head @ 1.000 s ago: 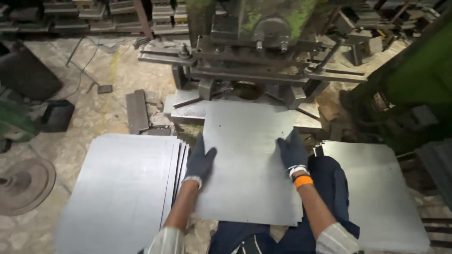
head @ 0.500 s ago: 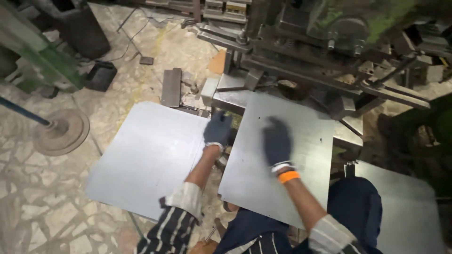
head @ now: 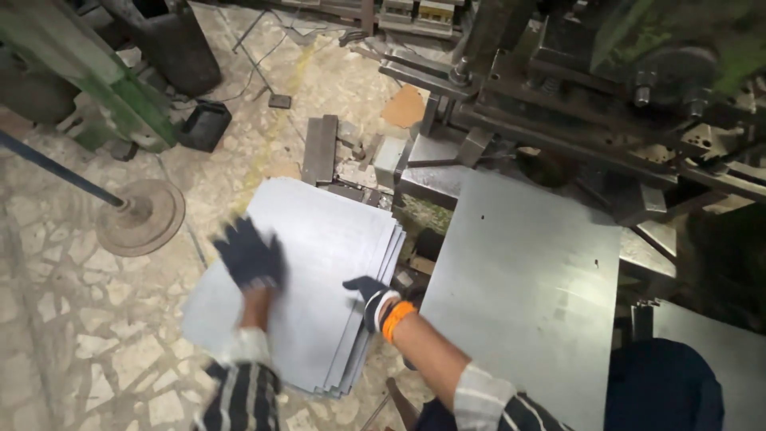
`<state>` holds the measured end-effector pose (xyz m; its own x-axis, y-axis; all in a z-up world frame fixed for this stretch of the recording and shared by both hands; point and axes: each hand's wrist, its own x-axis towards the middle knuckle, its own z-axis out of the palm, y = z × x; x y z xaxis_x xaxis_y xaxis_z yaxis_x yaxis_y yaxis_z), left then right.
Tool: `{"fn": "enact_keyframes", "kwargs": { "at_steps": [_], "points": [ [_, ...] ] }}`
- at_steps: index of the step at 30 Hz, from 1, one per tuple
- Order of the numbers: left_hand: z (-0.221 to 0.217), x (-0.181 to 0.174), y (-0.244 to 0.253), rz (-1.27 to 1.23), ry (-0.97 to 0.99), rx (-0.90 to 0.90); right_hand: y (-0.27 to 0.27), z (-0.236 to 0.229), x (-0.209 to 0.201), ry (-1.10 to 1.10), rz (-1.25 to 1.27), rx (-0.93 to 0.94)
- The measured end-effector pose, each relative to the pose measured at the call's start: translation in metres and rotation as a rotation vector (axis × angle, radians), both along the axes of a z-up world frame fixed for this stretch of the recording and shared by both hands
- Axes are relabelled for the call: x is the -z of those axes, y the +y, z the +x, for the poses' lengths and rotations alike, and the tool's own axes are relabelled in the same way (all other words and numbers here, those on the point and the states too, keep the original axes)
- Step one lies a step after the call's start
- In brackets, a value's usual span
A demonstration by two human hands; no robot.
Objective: Operating an industrial stamping press to process thin metal plates.
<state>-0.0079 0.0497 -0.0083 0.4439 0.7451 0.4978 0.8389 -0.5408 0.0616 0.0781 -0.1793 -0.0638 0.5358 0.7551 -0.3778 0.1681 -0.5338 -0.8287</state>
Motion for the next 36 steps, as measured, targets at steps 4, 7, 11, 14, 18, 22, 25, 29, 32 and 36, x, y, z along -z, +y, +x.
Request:
{"fn": "enact_keyframes", "kwargs": {
  "at_steps": [4, 7, 11, 14, 18, 22, 25, 29, 32, 36],
  "points": [
    [-0.015, 0.045, -0.068, -0.129, 0.066, 0.179, 0.005, -0.018, 0.083, 0.003, -0.183, 0.021],
    [-0.023, 0.053, -0.084, -0.168, 0.017, 0.193, 0.014, -0.038, 0.061, 0.638, -0.289, 0.805],
    [-0.021, 0.045, -0.065, -0.223, 0.036, 0.212, 0.006, -0.043, -0.008, 0.470, -0.246, 0.723],
    [-0.016, 0.015, -0.027, -0.554, 0.040, 0.242, 0.020, -0.006, 0.003, 0.319, -0.093, 0.546],
    [-0.029, -0.054, 0.006, -0.993, 0.062, 0.196, -0.002, 0.046, -0.067, 0.175, 0.067, 0.575],
    [-0.029, -0.134, -0.044, -1.215, 0.041, 0.226, -0.110, 0.059, -0.207, 0.486, 0.359, 0.733],
    [-0.010, -0.148, -0.095, -1.469, -0.280, 0.346, -0.182, 0.075, -0.232, 0.254, 0.155, 0.745],
    [0.038, -0.152, -0.171, -1.671, -0.505, 0.401, -0.276, 0.108, -0.186, 0.113, 0.400, 1.031],
    [0.073, -0.141, -0.208, -1.682, -0.555, 0.591, -0.335, 0.127, -0.161, 0.046, 0.463, 1.103],
    [0.117, -0.147, -0.223, -1.636, -0.599, 0.825, -0.354, 0.151, -0.180, -0.087, 0.463, 1.105]
  ]
}}
